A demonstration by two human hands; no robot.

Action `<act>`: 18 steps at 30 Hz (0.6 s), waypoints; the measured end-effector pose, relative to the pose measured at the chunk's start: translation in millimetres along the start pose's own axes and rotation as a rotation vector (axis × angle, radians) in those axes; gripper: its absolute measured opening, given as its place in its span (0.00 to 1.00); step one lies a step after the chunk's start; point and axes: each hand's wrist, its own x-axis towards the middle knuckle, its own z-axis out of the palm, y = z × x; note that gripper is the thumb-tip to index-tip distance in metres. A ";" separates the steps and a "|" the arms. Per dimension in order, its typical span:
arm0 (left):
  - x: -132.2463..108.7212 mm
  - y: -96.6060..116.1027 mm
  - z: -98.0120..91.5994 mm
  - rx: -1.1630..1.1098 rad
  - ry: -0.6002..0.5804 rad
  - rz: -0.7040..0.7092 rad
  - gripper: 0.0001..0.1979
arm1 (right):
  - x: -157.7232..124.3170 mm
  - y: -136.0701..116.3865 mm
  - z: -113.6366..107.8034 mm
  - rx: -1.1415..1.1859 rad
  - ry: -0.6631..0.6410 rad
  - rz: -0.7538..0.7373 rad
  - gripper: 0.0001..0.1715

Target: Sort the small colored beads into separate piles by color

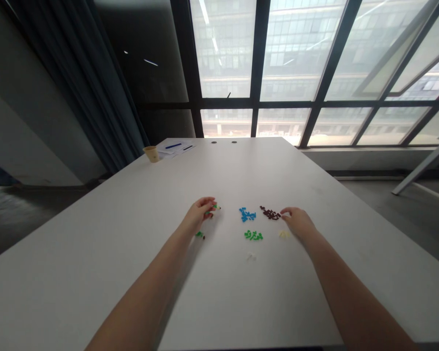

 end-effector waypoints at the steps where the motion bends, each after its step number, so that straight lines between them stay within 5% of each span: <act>1: 8.1 -1.1 -10.1 0.036 0.121 0.051 0.14 | -0.7 -3.0 -1.7 0.003 0.017 -0.007 0.14; 4: 26.0 -10.1 -34.0 0.306 0.320 0.255 0.10 | -3.4 -13.9 -5.4 0.025 0.054 -0.046 0.16; 8: 31.2 -26.9 -39.1 0.715 0.243 0.465 0.13 | -8.6 -28.6 -5.2 0.058 0.055 -0.123 0.17; 11: 27.6 -33.1 -32.3 0.935 0.146 0.474 0.14 | -13.4 -37.5 -3.9 0.089 0.023 -0.177 0.17; 18: 20.3 -27.7 -27.1 1.150 0.148 0.450 0.12 | -18.0 -44.2 -3.3 0.137 0.011 -0.228 0.16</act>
